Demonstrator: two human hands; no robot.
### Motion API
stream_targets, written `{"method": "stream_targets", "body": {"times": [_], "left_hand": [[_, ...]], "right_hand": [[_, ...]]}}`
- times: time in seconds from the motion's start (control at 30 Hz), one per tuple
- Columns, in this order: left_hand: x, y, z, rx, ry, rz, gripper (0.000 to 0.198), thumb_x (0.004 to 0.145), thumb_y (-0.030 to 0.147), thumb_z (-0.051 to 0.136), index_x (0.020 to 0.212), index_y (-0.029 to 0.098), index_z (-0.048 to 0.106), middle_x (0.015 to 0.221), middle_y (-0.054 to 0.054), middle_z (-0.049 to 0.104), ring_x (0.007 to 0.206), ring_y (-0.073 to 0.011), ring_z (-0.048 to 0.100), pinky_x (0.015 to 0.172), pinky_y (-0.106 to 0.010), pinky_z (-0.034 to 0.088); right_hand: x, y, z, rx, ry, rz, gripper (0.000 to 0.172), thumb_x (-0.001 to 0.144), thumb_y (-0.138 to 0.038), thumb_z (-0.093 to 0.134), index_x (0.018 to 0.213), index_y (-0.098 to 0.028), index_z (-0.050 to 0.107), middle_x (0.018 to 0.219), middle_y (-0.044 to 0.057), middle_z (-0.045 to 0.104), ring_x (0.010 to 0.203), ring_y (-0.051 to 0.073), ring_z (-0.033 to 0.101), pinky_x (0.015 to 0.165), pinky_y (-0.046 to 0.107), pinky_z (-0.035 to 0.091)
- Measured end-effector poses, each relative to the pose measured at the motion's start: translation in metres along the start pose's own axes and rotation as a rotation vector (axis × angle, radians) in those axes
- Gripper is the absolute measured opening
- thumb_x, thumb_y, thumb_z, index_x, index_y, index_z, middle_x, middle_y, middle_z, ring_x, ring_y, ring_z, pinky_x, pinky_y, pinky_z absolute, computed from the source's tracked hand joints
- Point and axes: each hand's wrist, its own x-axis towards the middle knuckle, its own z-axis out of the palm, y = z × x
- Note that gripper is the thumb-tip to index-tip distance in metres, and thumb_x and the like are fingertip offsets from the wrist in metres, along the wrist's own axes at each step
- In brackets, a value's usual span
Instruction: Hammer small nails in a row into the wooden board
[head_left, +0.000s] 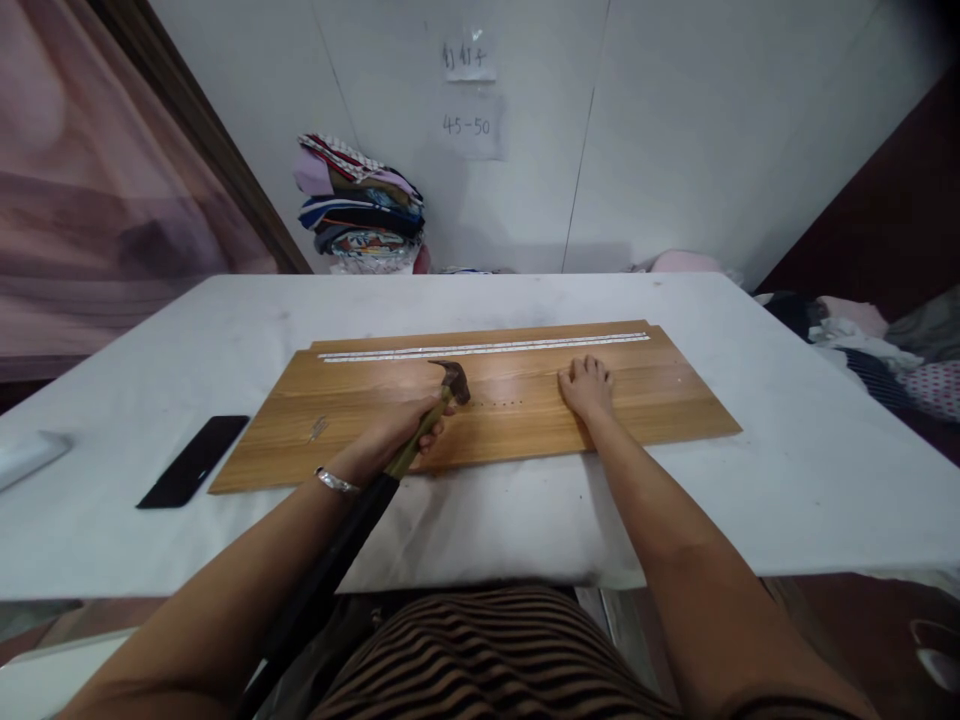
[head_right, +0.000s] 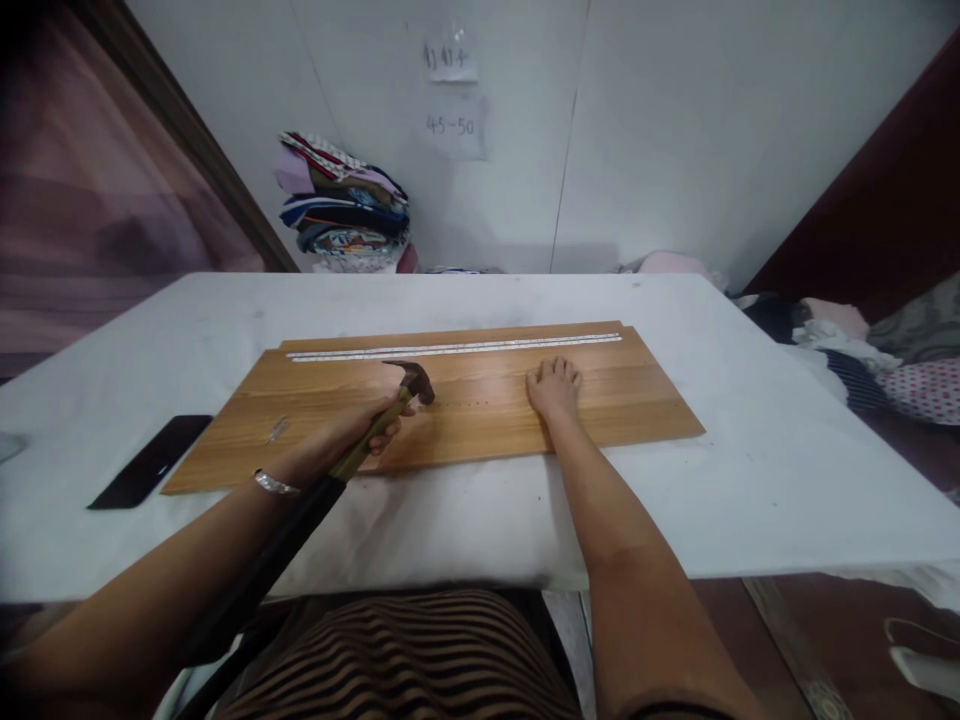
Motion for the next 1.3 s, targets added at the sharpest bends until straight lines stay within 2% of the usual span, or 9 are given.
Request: {"method": "stream_targets", "body": {"times": [0.43, 0.6, 0.77, 0.9, 1.1, 1.3], "left_hand": [[0.0016, 0.0005, 0.0005, 0.006, 0.025, 0.039, 0.046, 0.101, 0.061, 0.057, 0.105, 0.017, 0.069, 0.062, 0.003, 0.051, 0.042, -0.0084, 0.036, 0.04, -0.022, 0.029], [0.0026, 0.0017, 0.0014, 0.02, 0.022, -0.019, 0.043, 0.105, 0.056, 0.05, 0.103, 0.016, 0.068, 0.061, 0.003, 0.051, 0.041, -0.0085, 0.035, 0.04, -0.023, 0.028], [0.0055, 0.0001, 0.0003, 0.012, 0.024, 0.026, 0.044, 0.102, 0.059, 0.055, 0.105, 0.017, 0.068, 0.062, 0.004, 0.051, 0.04, -0.008, 0.034, 0.04, -0.023, 0.028], [0.0083, -0.0023, -0.0007, 0.014, 0.019, 0.007, 0.046, 0.099, 0.062, 0.059, 0.103, 0.017, 0.068, 0.061, 0.004, 0.05, 0.04, -0.0084, 0.034, 0.039, -0.023, 0.028], [0.0055, -0.0004, -0.0015, 0.022, 0.013, 0.044, 0.047, 0.102, 0.062, 0.056, 0.105, 0.017, 0.068, 0.062, 0.004, 0.05, 0.042, -0.0082, 0.035, 0.04, -0.022, 0.029], [0.006, 0.0008, -0.0011, 0.026, 0.015, -0.006, 0.045, 0.103, 0.06, 0.055, 0.106, 0.017, 0.069, 0.06, 0.004, 0.048, 0.043, -0.0089, 0.035, 0.041, -0.023, 0.031]], "right_hand": [[0.0011, 0.0008, 0.0007, -0.002, -0.012, 0.003, 0.059, 0.111, -0.042, 0.032, 0.151, -0.012, 0.062, 0.174, 0.024, 0.046, 0.16, 0.038, 0.038, 0.128, 0.059, 0.027], [0.001, 0.001, 0.0019, -0.004, -0.003, -0.002, 0.057, 0.111, -0.042, 0.034, 0.149, -0.013, 0.064, 0.173, 0.024, 0.047, 0.158, 0.038, 0.04, 0.127, 0.057, 0.028], [0.0017, 0.0012, 0.0034, -0.001, 0.008, -0.002, 0.057, 0.111, -0.043, 0.035, 0.149, -0.013, 0.064, 0.173, 0.023, 0.048, 0.158, 0.038, 0.04, 0.127, 0.057, 0.028], [0.002, 0.001, 0.0034, -0.006, -0.006, 0.006, 0.057, 0.111, -0.042, 0.034, 0.151, -0.012, 0.063, 0.175, 0.024, 0.046, 0.159, 0.038, 0.039, 0.127, 0.058, 0.028], [0.0008, -0.0004, 0.0005, -0.005, -0.018, 0.008, 0.057, 0.111, -0.042, 0.034, 0.15, -0.013, 0.063, 0.175, 0.024, 0.045, 0.16, 0.037, 0.038, 0.128, 0.058, 0.027], [0.0011, 0.0004, 0.0017, 0.005, -0.005, -0.001, 0.055, 0.112, -0.042, 0.033, 0.149, -0.013, 0.064, 0.174, 0.023, 0.047, 0.159, 0.037, 0.038, 0.127, 0.058, 0.027]]}}
